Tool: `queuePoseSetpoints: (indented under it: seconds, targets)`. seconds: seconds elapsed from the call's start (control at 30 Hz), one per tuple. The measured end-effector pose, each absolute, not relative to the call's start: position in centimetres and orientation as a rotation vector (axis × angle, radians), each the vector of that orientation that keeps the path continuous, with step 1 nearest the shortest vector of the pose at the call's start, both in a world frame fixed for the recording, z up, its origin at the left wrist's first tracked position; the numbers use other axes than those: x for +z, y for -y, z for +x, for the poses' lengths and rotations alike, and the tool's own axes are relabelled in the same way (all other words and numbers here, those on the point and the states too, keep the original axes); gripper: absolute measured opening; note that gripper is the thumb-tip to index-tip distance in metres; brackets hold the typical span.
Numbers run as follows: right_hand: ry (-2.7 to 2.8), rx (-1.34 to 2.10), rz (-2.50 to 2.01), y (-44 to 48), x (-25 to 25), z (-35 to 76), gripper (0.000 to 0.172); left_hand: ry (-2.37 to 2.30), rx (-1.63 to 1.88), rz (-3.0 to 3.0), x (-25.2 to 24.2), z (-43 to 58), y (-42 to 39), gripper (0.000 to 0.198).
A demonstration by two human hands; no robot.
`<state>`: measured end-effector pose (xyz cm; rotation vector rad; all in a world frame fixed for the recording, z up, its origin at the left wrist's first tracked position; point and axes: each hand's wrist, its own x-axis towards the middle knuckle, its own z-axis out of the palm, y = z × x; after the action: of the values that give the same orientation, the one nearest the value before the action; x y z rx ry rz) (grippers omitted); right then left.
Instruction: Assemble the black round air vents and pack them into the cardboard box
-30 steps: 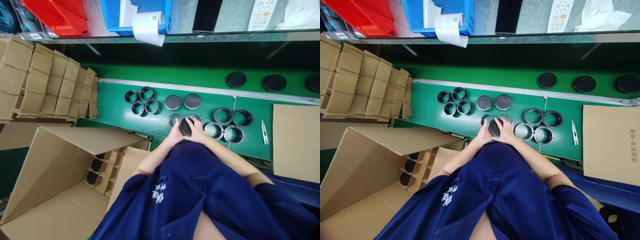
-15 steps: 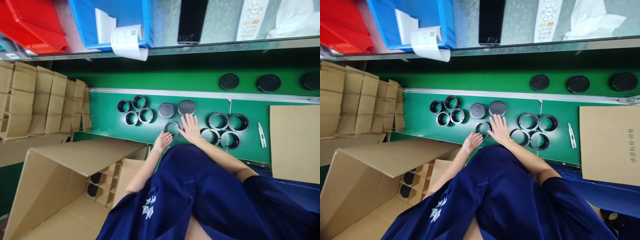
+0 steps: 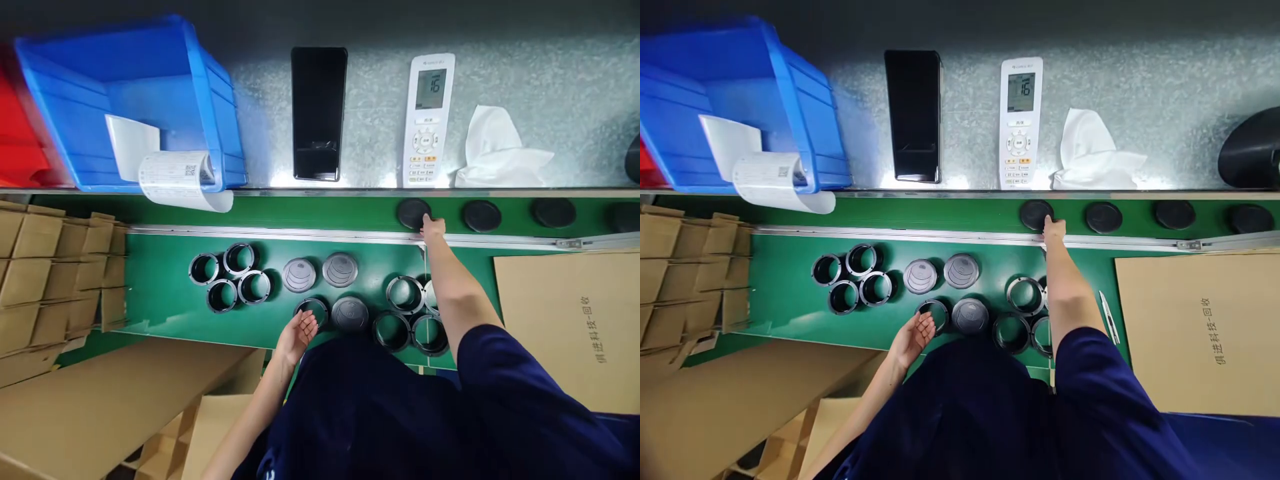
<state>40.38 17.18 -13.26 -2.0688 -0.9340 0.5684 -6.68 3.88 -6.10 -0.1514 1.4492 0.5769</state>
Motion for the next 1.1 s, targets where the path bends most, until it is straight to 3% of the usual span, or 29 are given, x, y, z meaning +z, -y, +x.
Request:
queuePoseSetpoints:
  seconds: [0.1, 0.27, 0.43, 0.47, 0.57, 0.6, 0.73, 0.8, 0.97, 1.1]
  targets:
    - [0.715, 0.845, -1.994, -17.1, -13.5, 39.2, 0.050, -1.419, 0.585, -0.099, -5.9, -5.2, -4.7, 0.015]
    - [0.504, 1.216, -1.660, -10.7, -11.9, 28.3, 0.062, -1.320, 0.662, 0.143, -4.3, -0.3, -5.9, 0.011]
    - [0.592, 1.523, -1.386, -1.7, -6.8, 17.8, 0.054, -1.222, 1.010, 0.477, -2.7, 2.9, -6.4, 0.067]
    - [0.614, 1.552, -1.379, -0.5, -5.9, 16.6, 0.053, -1.206, 1.057, 0.521, -2.4, 2.7, -6.2, 0.066]
    - [0.620, 1.641, -1.333, 1.8, -3.5, 14.7, 0.052, -1.111, 1.125, 0.484, -1.0, 1.1, -5.0, 0.030]
    - [0.628, 1.687, -1.300, 2.3, -2.8, 14.4, 0.051, -1.042, 1.131, 0.443, -0.5, 0.4, -4.4, 0.027]
    - [0.817, 1.886, -1.213, 3.4, -0.9, 13.6, 0.050, -0.713, 1.121, 0.283, 1.2, -2.0, -2.2, 0.040]
    - [1.035, 1.710, -1.355, 3.5, -0.1, 13.2, 0.052, -0.675, 1.104, 0.176, 1.9, -3.0, -1.5, 0.044]
    - [1.689, 0.652, -1.413, 2.2, 1.2, 12.9, 0.050, -0.674, 1.026, 0.038, 2.9, -4.7, 0.0, 0.060]
    - [1.931, 0.556, -1.308, 1.4, 0.5, 12.4, 0.045, -0.707, 1.041, 0.071, 2.9, -5.3, 1.4, 0.063]
